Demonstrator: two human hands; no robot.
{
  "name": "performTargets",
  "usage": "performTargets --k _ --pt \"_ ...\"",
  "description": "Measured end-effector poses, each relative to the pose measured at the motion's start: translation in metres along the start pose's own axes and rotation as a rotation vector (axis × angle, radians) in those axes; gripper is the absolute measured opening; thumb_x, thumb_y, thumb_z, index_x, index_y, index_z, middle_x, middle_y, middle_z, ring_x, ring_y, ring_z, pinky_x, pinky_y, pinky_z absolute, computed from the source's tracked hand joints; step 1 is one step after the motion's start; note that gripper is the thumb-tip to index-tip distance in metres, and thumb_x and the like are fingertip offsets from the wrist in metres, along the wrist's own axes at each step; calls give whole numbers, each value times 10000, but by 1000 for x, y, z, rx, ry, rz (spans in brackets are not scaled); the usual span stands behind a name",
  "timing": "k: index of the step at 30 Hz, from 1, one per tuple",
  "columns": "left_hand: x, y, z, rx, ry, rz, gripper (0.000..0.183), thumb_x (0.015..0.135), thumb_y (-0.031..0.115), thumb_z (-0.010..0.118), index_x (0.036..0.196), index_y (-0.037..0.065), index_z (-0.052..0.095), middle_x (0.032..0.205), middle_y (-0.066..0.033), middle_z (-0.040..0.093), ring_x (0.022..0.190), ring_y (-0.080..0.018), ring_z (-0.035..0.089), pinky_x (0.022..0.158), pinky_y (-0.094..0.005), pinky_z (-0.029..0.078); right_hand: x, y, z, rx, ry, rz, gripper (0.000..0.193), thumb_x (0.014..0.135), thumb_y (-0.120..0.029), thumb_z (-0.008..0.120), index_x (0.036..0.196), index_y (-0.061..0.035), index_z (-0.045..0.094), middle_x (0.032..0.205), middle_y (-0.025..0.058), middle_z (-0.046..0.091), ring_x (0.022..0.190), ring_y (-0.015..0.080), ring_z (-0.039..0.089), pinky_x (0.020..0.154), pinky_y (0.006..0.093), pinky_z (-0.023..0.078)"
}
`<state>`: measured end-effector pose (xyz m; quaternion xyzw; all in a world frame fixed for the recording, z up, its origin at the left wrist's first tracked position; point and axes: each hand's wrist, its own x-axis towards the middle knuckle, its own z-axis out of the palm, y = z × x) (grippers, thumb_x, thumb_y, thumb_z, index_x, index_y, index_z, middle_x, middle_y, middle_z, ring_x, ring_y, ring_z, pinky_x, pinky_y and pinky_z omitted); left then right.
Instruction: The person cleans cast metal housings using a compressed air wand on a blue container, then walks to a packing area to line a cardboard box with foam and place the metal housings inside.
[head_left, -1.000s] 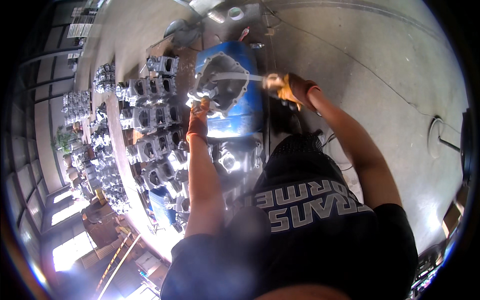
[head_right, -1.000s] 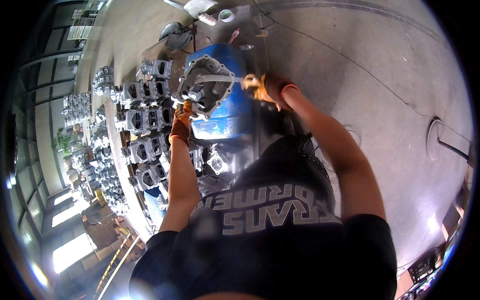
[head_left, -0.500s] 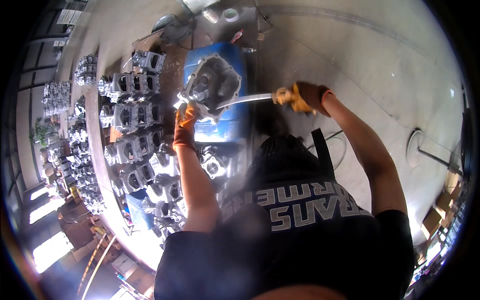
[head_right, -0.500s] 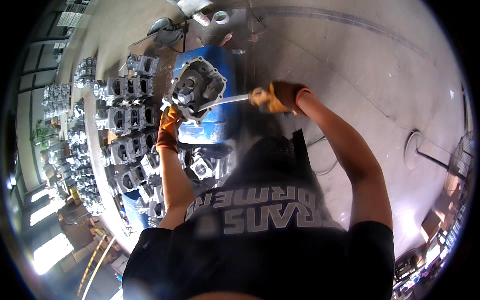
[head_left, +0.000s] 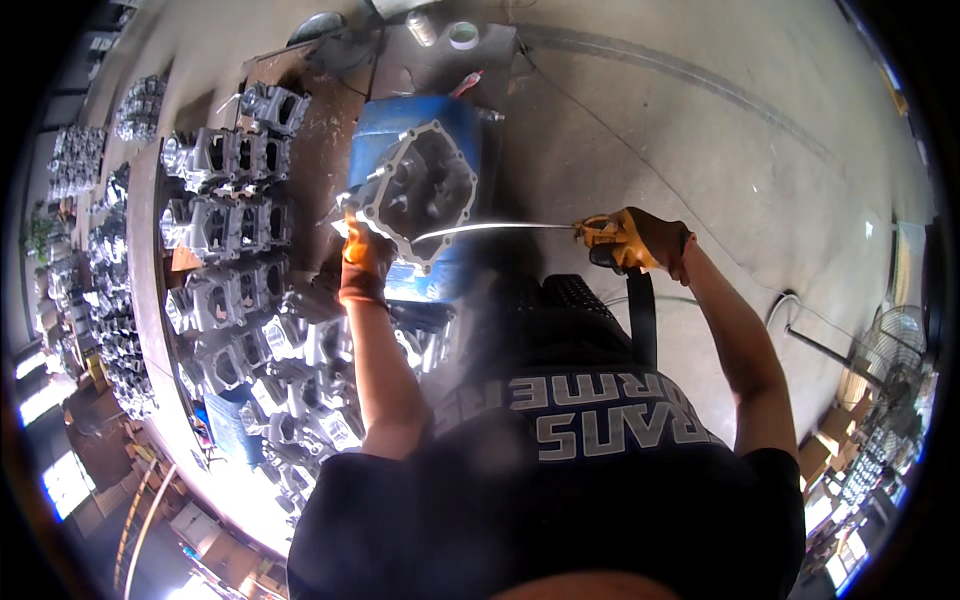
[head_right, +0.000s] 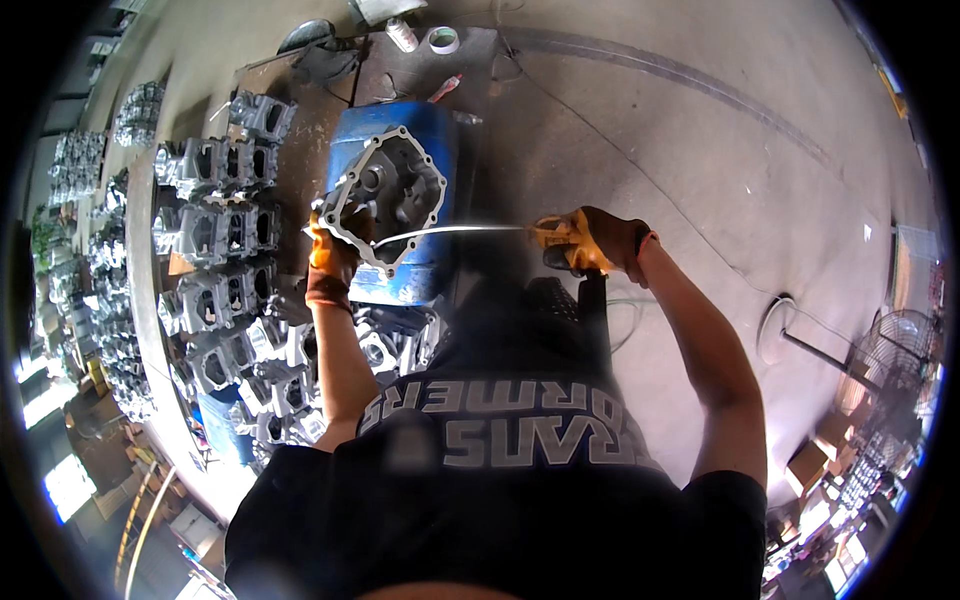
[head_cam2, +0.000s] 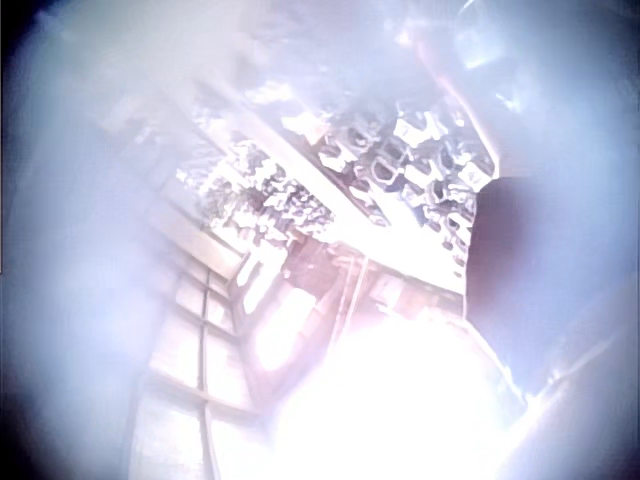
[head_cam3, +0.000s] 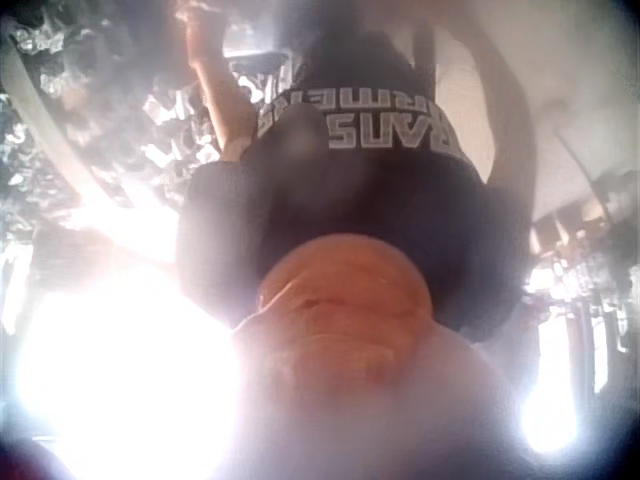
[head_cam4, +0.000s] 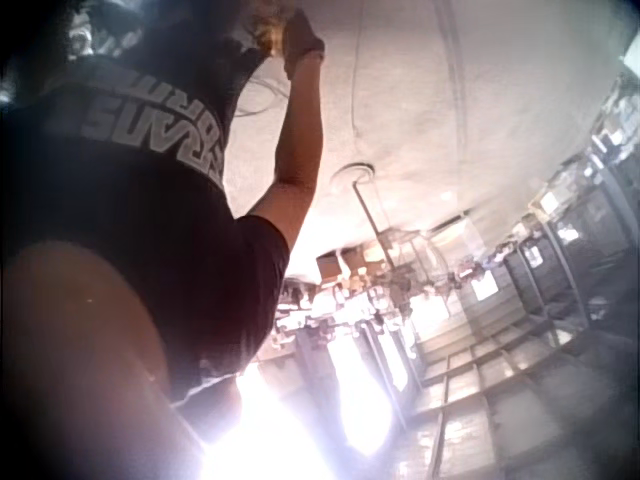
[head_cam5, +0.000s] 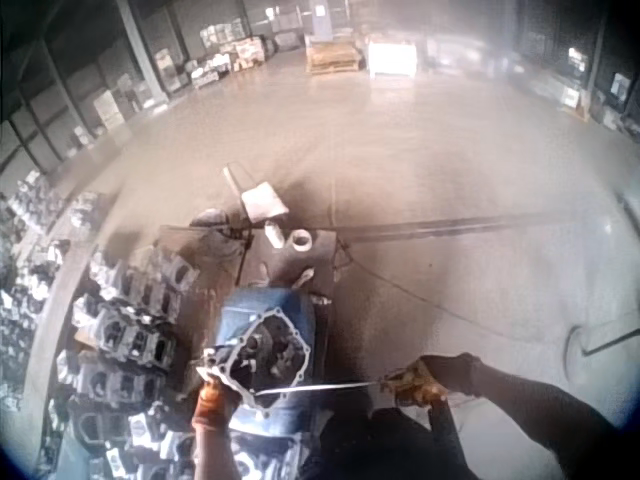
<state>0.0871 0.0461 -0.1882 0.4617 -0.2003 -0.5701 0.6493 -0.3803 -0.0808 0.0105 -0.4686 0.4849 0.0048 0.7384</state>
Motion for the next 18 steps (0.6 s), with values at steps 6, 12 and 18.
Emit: performTargets --k 6,12,18 --pt "6 38 80 -35 285 -122 460 907 477 500 1069 57 594 784 -68 598 698 -242 571 698 -387 494 25 12 -8 277 35 3 314 834 -106 647 1130 -12 604 934 20 659 845 81 590 777 235 468" --pt "53 -5 214 984 126 242 414 916 449 492 1045 71 605 814 -57 596 714 -221 562 686 -370 489 51 70 -27 -694 282 -828 362 817 -183 596 1171 -111 600 1108 114 631 1057 249 583 866 333 478" --pt "112 -124 405 1190 -357 258 408 916 443 489 1021 69 616 852 -68 608 752 -221 570 704 -367 487 129 15 -34 -1291 75 -585 329 738 -278 672 971 -45 672 1059 107 663 1026 285 613 852 373 499"
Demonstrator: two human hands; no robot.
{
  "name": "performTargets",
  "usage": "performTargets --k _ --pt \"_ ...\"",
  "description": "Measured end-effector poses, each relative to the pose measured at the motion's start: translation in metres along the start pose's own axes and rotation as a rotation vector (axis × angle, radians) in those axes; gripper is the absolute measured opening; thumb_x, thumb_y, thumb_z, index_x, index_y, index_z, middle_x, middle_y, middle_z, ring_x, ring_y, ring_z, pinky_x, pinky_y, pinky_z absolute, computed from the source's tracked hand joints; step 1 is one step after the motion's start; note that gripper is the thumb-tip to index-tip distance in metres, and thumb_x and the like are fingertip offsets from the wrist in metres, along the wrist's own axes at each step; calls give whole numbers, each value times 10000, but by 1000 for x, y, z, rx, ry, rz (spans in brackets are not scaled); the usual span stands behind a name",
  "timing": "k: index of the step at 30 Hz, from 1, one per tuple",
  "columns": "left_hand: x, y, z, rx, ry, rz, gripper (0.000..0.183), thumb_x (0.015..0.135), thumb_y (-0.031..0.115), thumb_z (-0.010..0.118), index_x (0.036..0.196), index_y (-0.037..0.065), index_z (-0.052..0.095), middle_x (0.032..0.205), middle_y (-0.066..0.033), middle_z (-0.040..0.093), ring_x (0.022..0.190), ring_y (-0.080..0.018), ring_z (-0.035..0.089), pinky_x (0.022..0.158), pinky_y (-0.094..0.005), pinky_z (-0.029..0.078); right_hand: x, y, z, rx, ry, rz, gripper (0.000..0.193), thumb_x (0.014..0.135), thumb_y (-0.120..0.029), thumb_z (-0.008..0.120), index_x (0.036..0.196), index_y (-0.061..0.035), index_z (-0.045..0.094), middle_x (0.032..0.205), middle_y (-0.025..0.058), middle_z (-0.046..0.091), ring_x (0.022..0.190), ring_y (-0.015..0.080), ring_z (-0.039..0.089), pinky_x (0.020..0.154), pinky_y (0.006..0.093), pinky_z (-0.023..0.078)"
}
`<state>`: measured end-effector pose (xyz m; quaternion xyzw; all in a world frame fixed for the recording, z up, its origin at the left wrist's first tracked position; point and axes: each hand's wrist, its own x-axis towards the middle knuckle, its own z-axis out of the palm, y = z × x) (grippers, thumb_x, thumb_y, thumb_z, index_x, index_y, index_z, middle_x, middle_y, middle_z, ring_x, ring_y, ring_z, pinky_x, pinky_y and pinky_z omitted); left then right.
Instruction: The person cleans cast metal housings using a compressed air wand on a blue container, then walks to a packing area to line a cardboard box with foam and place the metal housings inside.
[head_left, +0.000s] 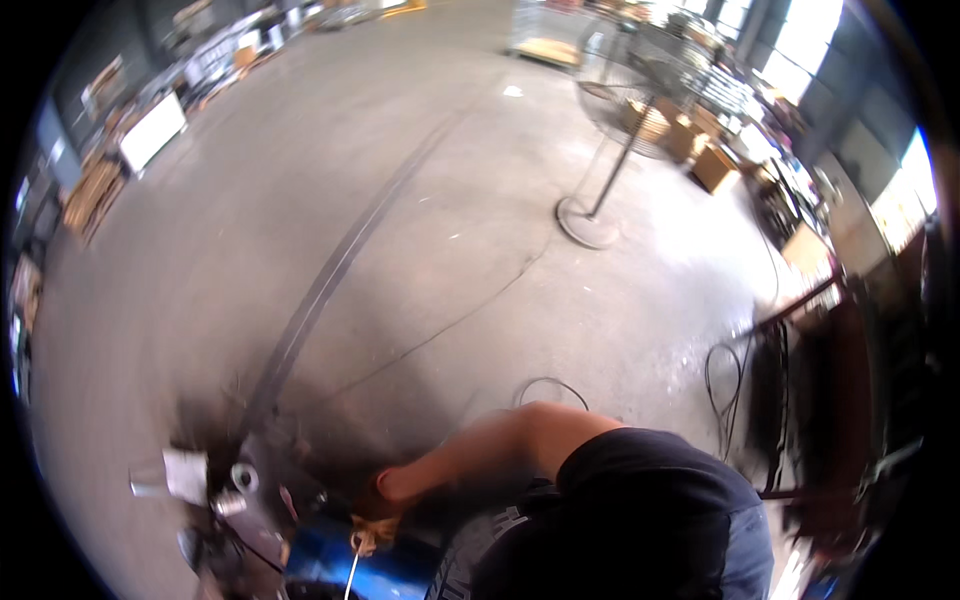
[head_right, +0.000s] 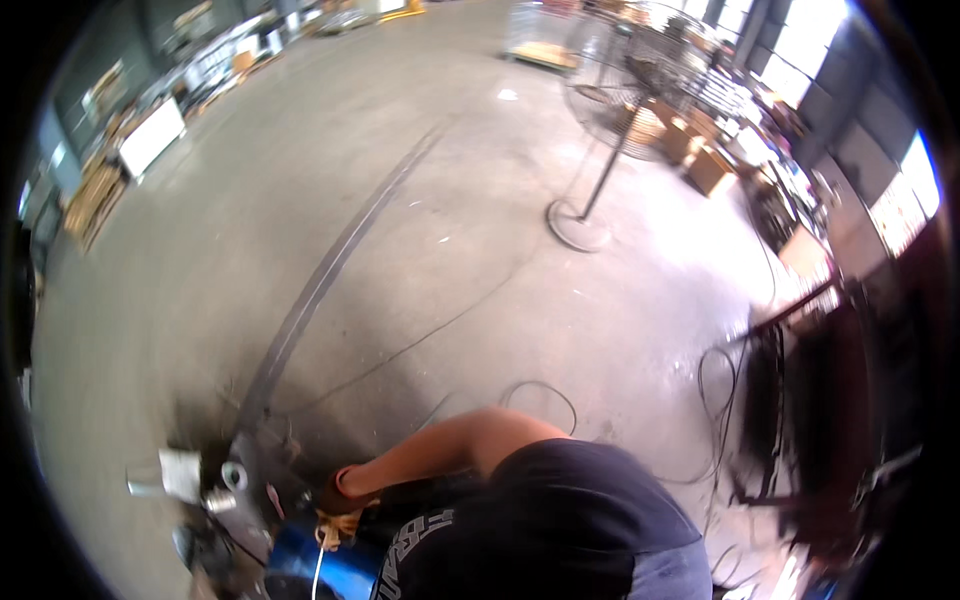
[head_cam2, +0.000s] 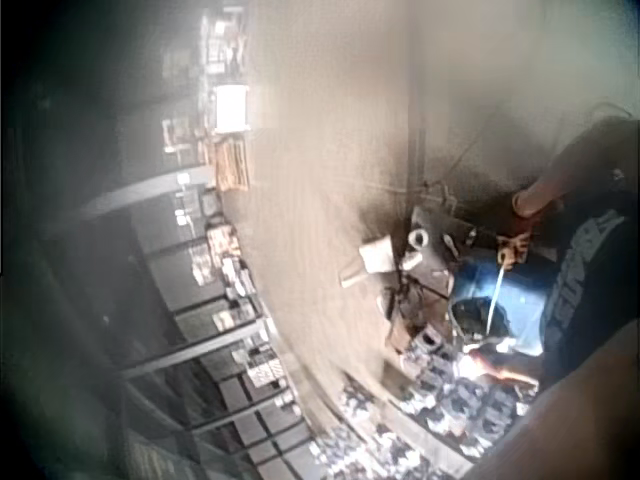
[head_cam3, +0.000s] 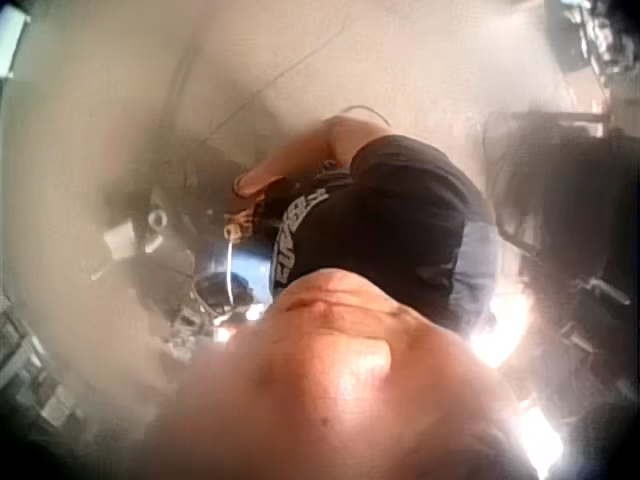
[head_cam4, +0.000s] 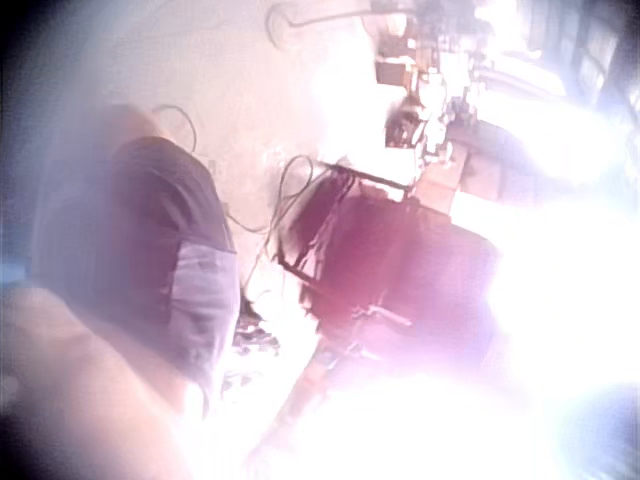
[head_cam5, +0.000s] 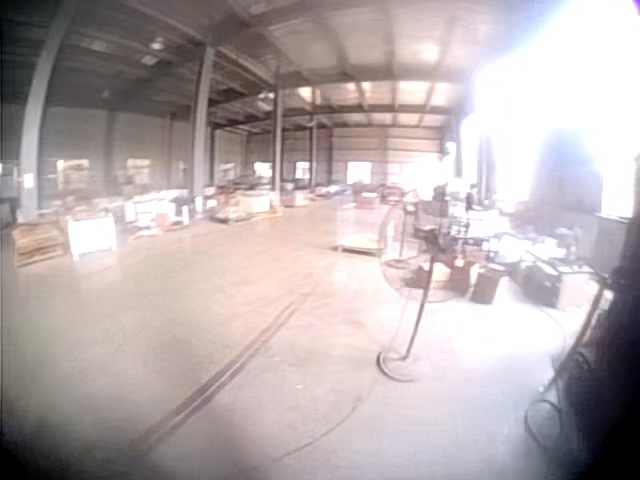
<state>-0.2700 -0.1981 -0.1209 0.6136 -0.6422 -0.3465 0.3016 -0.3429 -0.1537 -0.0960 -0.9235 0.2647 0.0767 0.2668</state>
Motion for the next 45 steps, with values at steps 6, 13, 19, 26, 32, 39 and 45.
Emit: performTargets --k 6,13,19,26,32,39,45 --pt "40 53 71 112 -214 145 404 916 436 485 998 67 626 890 -79 620 791 -221 578 722 -365 485 -33 8 -12 -37 298 281 328 736 -307 657 925 -39 674 927 145 681 991 288 625 772 389 523" --pt "54 36 69 221 -171 93 401 916 429 481 971 64 638 934 -92 634 835 -221 588 743 -362 482 -81 26 -49 211 141 473 357 719 -307 663 1018 -112 686 1044 131 659 1001 297 620 834 391 509" --pt "24 -66 -6 198 -12 -90 401 916 423 478 948 62 649 971 -104 646 873 -221 596 761 -359 480 -102 40 -63 290 252 -121 461 791 -279 601 1231 -148 561 1220 104 584 1081 309 569 912 399 461" --pt "-123 -210 -106 828 249 -732 463 855 525 529 826 89 683 921 -114 679 867 -234 632 729 -381 483 -112 51 -101 391 80 13 492 783 -144 606 1265 -218 544 1179 1 619 933 215 637 755 328 522" --pt "-157 -88 -110 726 680 -428 157 763 149 562 874 92 658 833 -142 658 802 -353 607 806 -420 463 -76 54 -106 429 154 298 336 823 -186 653 1151 -117 627 1100 36 663 938 206 644 782 296 501" --pt "-194 -35 -193 298 1238 -365 343 870 129 609 1185 13 537 991 -145 628 934 -236 599 801 -357 477 -58 37 -160 263 -10 272 273 825 -166 660 1083 -82 639 908 63 687 779 190 654 684 296 498" --pt "-151 -98 -245 -701 755 -675 434 830 283 684 1185 89 528 930 20 601 753 -104 552 633 -260 470 -18 61 -174 1153 -152 258 285 874 -205 620 1093 -22 617 737 -37 578 583 49 515 496 199 374"
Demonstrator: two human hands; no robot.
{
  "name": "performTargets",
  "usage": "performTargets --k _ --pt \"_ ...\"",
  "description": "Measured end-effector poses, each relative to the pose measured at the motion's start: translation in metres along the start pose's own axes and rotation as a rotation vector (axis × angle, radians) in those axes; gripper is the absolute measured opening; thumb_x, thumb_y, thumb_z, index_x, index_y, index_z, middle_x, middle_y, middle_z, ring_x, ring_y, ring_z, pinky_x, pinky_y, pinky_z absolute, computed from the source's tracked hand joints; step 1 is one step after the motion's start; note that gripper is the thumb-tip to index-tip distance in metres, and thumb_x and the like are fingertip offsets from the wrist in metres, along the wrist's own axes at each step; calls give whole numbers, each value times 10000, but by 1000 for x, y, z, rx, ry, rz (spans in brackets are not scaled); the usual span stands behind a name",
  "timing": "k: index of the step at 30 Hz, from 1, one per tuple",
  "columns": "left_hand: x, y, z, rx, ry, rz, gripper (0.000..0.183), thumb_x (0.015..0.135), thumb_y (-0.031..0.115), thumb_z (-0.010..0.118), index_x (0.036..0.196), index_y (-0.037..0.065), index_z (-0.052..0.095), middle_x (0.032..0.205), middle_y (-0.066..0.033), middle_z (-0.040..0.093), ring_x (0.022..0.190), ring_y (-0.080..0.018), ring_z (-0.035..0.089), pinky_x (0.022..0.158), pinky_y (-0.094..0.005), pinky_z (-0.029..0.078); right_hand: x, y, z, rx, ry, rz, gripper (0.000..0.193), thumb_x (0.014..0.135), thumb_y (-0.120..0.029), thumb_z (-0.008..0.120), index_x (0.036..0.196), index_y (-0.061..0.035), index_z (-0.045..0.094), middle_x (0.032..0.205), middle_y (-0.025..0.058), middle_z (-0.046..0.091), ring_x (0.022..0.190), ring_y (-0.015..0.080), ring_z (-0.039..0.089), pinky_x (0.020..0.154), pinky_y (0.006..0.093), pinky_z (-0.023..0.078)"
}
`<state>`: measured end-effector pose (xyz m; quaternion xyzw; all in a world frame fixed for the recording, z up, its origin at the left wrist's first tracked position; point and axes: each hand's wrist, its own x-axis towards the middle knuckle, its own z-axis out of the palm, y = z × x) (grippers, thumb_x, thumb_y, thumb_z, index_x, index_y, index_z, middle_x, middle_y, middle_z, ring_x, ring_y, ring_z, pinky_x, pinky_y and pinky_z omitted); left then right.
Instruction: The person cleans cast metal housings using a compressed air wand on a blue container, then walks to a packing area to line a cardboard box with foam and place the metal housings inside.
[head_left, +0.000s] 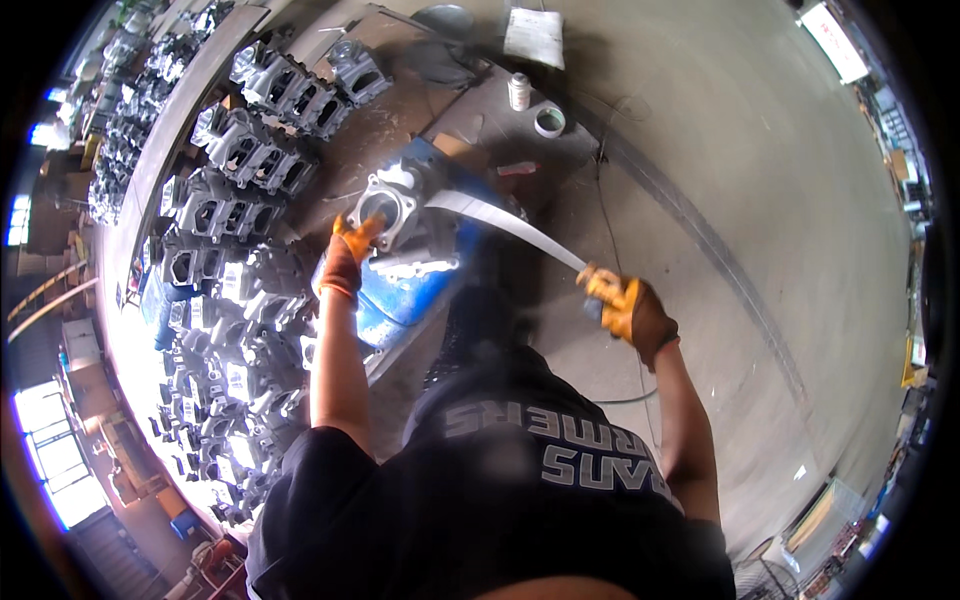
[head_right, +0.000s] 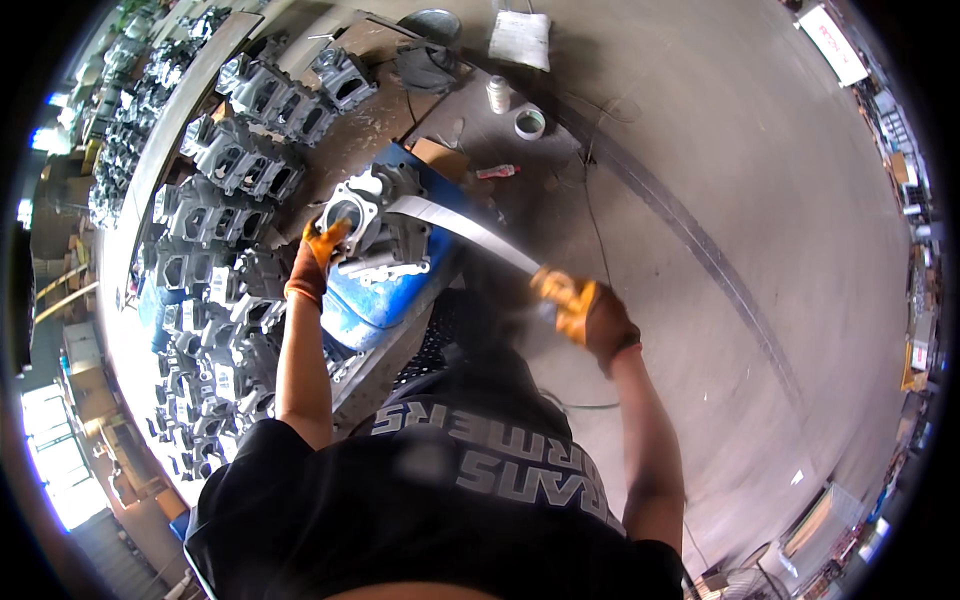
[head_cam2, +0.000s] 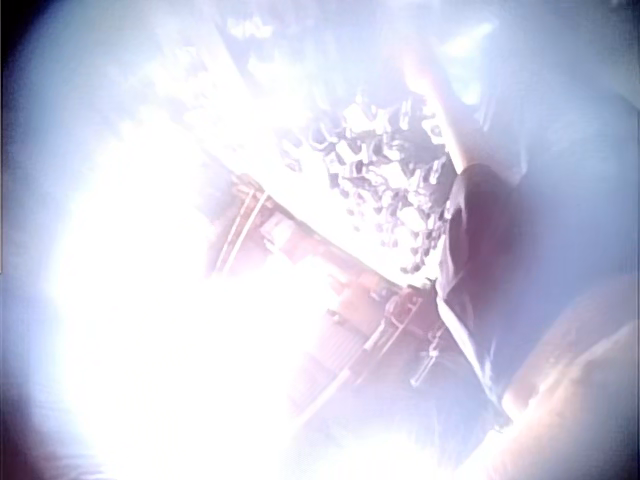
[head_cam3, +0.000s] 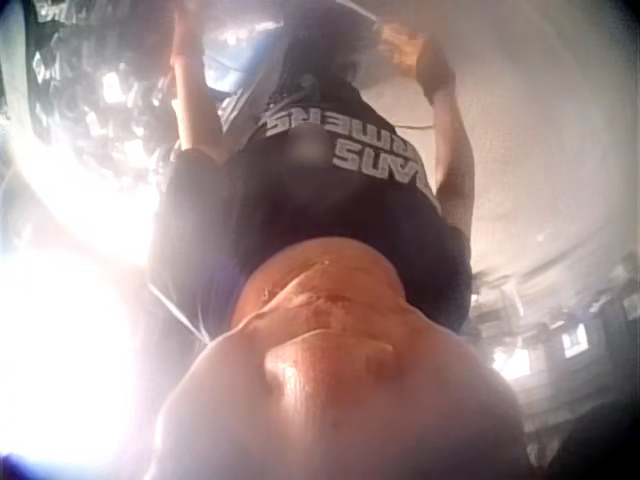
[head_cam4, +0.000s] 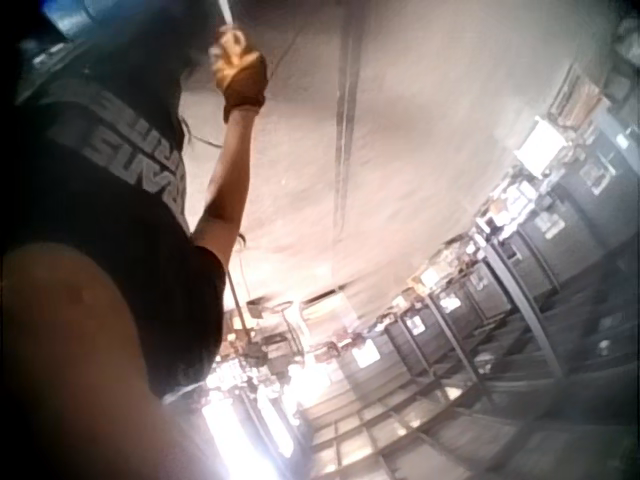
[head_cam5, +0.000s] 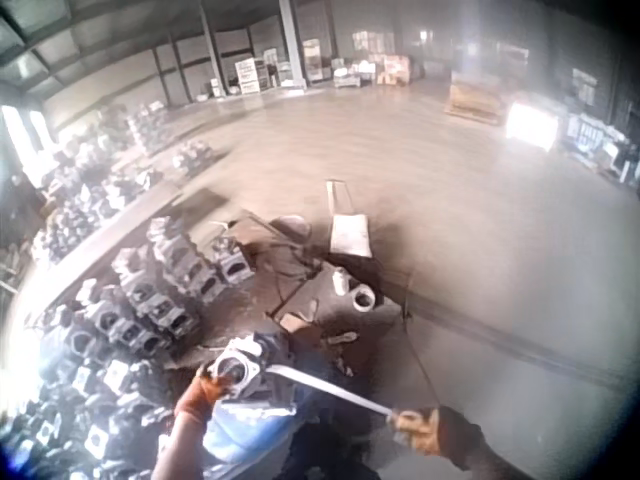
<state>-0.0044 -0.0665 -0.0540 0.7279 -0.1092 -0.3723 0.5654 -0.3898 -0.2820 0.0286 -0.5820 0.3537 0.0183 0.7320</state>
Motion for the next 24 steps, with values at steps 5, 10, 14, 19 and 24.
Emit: performTargets --k 5,10,14,19,24 --pt "27 -1 6 188 142 214 230 828 233 655 879 10 641 730 0 592 626 -99 516 524 -264 399 13 -16 -1 -857 378 -181 425 726 -200 765 1085 -30 614 987 146 665 813 269 649 699 337 508" --pt "41 50 29 461 306 134 261 743 235 684 824 -11 651 700 -88 640 628 -159 584 585 -308 446 31 -54 -8 -609 204 -88 277 784 -196 708 1018 -58 650 872 103 679 761 211 663 672 293 516" --pt "76 104 41 398 381 106 292 705 259 703 802 -13 660 688 -122 653 627 -181 611 606 -319 464 37 -2 -49 -509 -18 -236 192 841 -164 638 1007 -67 644 933 100 666 754 207 647 625 301 508" --pt "168 161 28 413 427 174 305 718 283 709 823 0 668 717 -144 665 639 -213 630 627 -336 476 58 -18 -49 -493 282 146 205 866 -184 629 958 -1 612 934 16 611 798 85 564 607 246 470" --pt "324 162 -1 116 449 306 347 766 294 702 885 -24 633 766 -101 662 639 -174 601 549 -314 464 49 41 -56 -483 375 48 307 865 -230 589 1091 -22 602 961 111 659 892 244 636 749 317 501"
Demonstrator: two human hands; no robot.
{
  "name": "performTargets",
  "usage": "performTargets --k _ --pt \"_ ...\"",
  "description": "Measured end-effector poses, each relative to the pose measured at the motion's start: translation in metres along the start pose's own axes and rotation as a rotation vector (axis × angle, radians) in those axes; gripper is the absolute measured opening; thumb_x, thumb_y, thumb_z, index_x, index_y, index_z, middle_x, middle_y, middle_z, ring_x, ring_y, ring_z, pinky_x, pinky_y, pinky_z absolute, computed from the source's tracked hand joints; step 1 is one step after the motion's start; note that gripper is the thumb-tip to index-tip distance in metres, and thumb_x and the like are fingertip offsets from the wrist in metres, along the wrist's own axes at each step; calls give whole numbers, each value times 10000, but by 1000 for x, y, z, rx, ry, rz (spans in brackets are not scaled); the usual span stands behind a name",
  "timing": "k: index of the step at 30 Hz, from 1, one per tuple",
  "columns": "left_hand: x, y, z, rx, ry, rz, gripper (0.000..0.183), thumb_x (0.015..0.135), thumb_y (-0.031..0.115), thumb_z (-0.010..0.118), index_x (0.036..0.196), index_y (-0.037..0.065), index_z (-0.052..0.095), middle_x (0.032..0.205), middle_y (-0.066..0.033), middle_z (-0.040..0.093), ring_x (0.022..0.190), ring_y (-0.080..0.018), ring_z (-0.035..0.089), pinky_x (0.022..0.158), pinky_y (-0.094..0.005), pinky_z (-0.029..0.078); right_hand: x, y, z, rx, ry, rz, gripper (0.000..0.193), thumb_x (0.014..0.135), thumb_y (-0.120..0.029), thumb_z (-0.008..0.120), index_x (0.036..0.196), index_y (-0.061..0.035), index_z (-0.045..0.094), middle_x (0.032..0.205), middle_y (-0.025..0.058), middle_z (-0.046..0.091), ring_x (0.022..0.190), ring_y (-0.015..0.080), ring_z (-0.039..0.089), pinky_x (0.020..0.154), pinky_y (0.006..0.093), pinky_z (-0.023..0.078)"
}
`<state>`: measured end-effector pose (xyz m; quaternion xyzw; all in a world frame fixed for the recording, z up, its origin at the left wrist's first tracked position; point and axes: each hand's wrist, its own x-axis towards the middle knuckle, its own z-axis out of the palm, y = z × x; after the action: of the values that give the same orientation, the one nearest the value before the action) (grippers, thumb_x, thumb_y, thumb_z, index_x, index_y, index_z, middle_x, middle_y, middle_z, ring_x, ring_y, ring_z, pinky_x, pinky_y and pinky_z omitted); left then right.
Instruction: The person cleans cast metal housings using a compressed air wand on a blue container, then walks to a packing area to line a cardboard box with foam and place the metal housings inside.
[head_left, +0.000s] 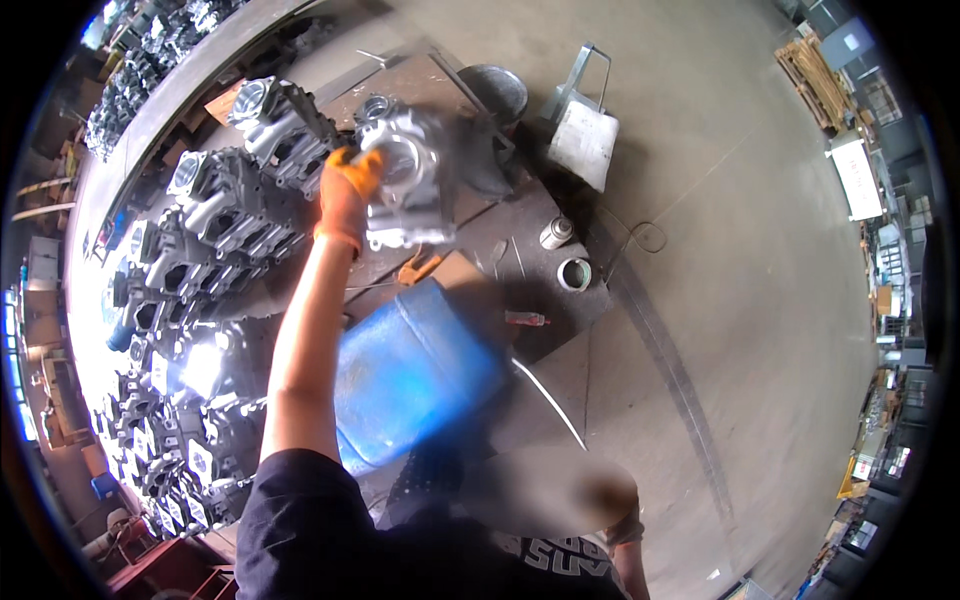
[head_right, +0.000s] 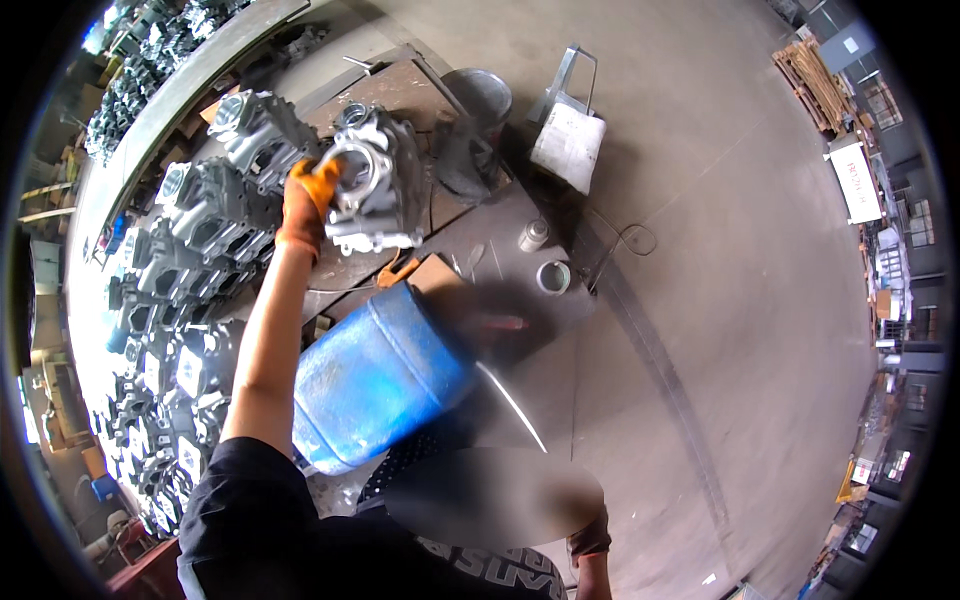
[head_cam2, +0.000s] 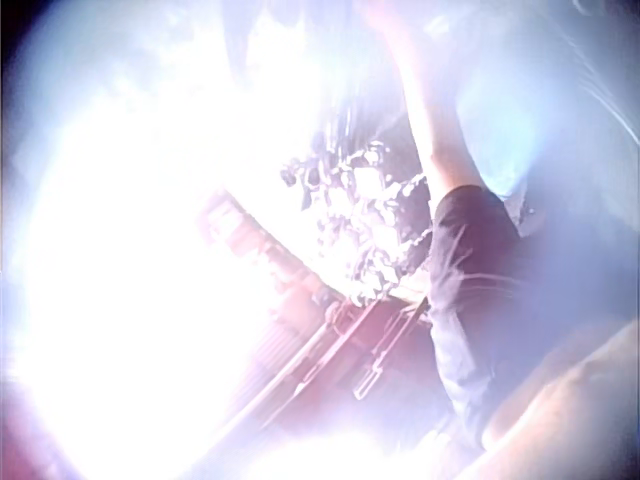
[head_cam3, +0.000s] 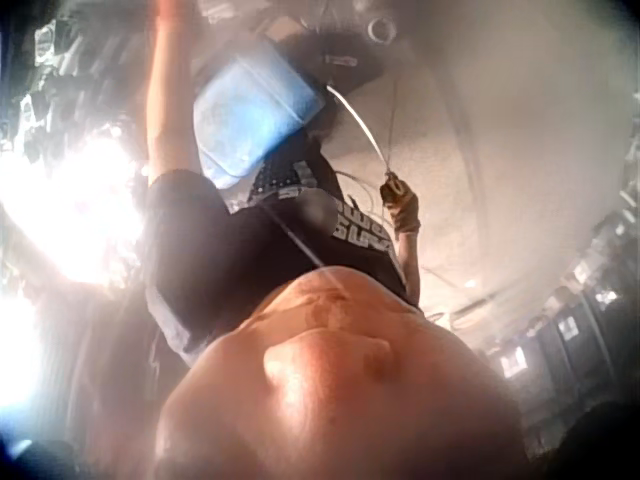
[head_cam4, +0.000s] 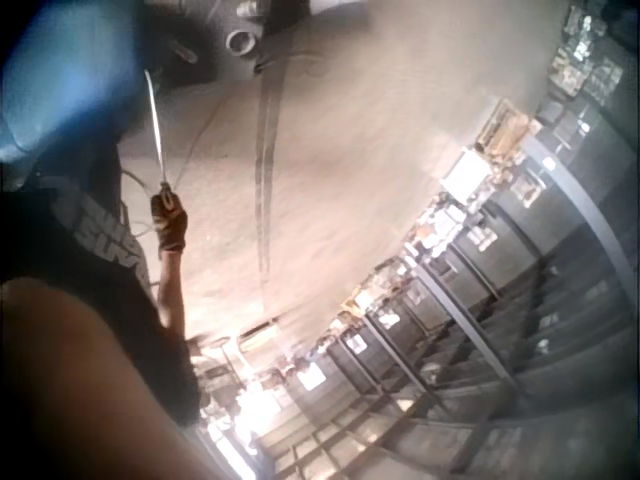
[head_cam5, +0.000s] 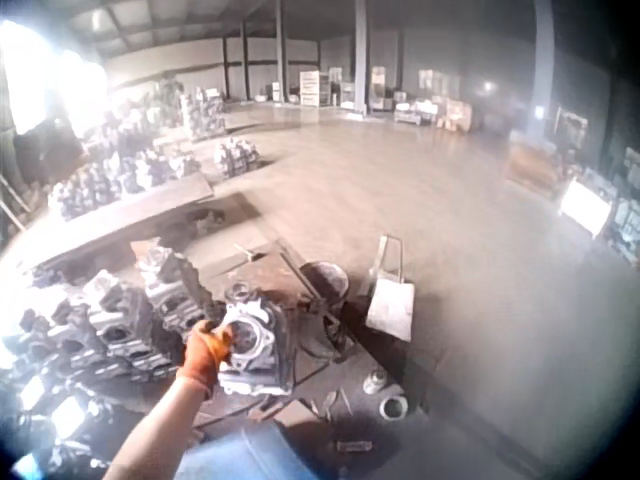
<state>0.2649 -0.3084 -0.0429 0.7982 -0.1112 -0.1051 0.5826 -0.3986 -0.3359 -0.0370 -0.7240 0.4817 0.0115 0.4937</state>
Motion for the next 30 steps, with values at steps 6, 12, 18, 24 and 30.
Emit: performTargets --k 6,12,18,24,30 --pt "166 -7 17 212 110 -111 468 747 393 687 972 -17 655 902 -147 684 823 -249 654 724 -335 491 5 47 5 -504 -234 -172 430 845 -167 601 1245 -47 496 1192 97 566 1099 233 543 914 340 452" --pt "268 -44 14 620 134 -211 543 766 536 508 1003 80 682 1079 -172 643 1085 -332 573 905 -369 420 27 42 24 -414 -205 -15 333 873 -211 541 1161 -43 559 1097 111 601 995 236 582 824 351 484" --pt "314 -96 22 625 139 -239 588 804 574 488 1045 70 670 1134 -199 610 1086 -350 569 913 -397 420 72 8 37 -126 -111 177 295 878 -216 524 1131 -71 565 1029 91 597 914 226 576 768 352 480" --pt "298 -75 43 553 219 -170 527 789 477 632 1113 61 624 1092 -202 628 1031 -358 592 862 -400 458 99 -9 28 -53 -68 166 260 882 -222 507 1102 -99 572 962 71 592 833 217 569 712 353 475" --pt "258 -91 61 334 403 14 508 840 425 568 1266 157 503 1104 -226 583 1023 -396 569 882 -440 462 87 -8 28 40 -54 41 230 887 -227 489 1073 -128 578 894 50 588 751 207 562 656 353 471"
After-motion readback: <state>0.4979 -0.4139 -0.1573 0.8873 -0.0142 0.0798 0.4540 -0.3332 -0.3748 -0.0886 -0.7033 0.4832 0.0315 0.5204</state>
